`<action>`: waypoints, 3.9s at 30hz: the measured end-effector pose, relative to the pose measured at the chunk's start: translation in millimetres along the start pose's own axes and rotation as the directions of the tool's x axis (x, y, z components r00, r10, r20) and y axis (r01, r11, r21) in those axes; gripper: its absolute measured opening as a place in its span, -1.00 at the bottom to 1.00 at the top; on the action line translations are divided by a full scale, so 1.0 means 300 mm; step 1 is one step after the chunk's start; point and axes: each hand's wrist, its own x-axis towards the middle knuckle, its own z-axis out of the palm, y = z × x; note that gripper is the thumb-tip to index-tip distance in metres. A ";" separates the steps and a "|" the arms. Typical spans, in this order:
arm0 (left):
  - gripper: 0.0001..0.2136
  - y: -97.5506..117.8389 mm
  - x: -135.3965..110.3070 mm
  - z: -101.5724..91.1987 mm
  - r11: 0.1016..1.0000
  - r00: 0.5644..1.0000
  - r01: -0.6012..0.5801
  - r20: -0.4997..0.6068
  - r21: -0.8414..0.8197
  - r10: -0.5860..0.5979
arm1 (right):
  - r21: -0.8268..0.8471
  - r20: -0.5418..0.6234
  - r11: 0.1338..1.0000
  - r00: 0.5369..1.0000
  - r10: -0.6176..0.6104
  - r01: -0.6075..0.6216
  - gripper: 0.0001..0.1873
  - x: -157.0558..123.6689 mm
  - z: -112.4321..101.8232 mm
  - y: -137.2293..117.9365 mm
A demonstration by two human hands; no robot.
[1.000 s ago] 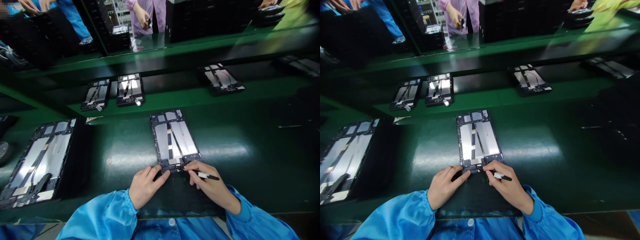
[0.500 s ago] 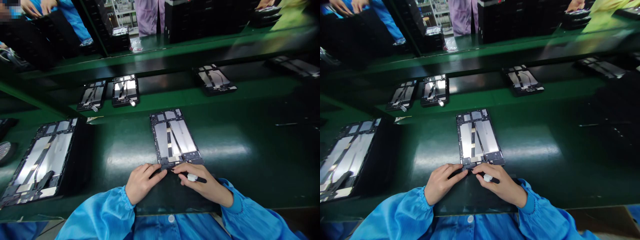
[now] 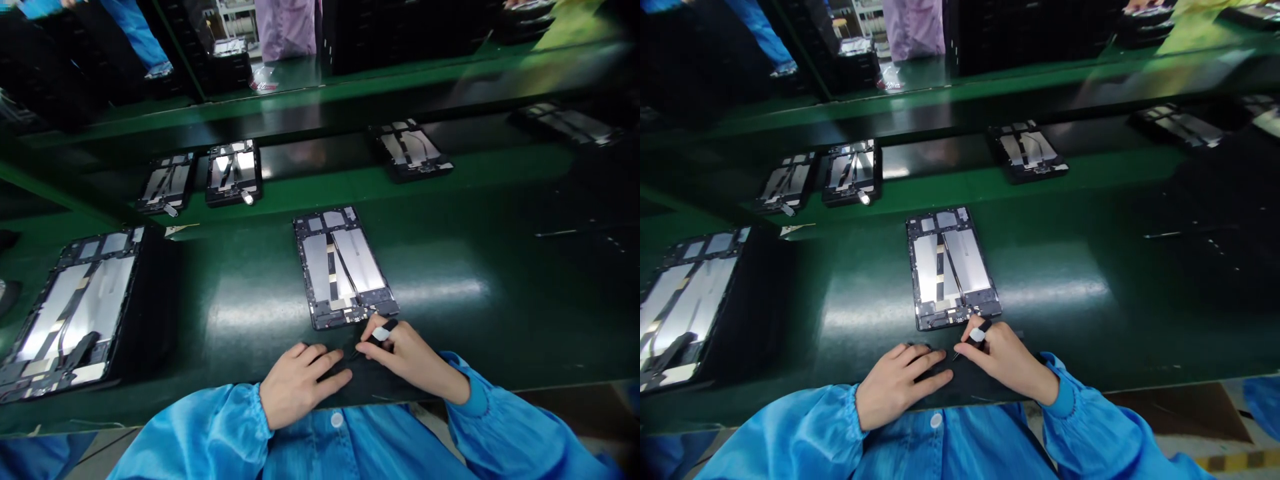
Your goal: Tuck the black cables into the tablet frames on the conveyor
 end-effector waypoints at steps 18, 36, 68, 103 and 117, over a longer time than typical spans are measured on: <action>-0.87 -0.073 0.018 -0.039 0.971 0.928 0.226 -0.285 -0.079 -0.239 | 0.319 0.128 0.940 0.988 0.081 -0.119 -0.72 0.223 -0.071 -0.094; -0.86 -0.099 0.009 -0.009 0.967 0.924 0.251 -0.287 -0.047 -0.254 | 0.289 0.215 0.938 0.968 0.129 -0.189 -0.77 0.271 -0.056 -0.087; -0.74 -0.101 0.019 -0.020 0.972 0.955 0.230 -0.199 0.041 -0.218 | 0.196 -0.013 0.980 1.000 0.028 -0.025 -0.78 0.176 -0.089 -0.032; -0.73 -0.118 0.047 -0.028 0.965 0.965 0.224 -0.174 0.137 -0.199 | 0.475 -0.399 0.854 0.917 -0.006 0.212 -0.62 0.289 -0.002 0.039; -0.69 -0.969 0.249 -0.095 0.464 0.390 0.883 -0.438 -0.070 -0.810 | 0.375 -0.458 0.927 0.865 0.206 -0.022 -0.55 0.278 -0.057 0.135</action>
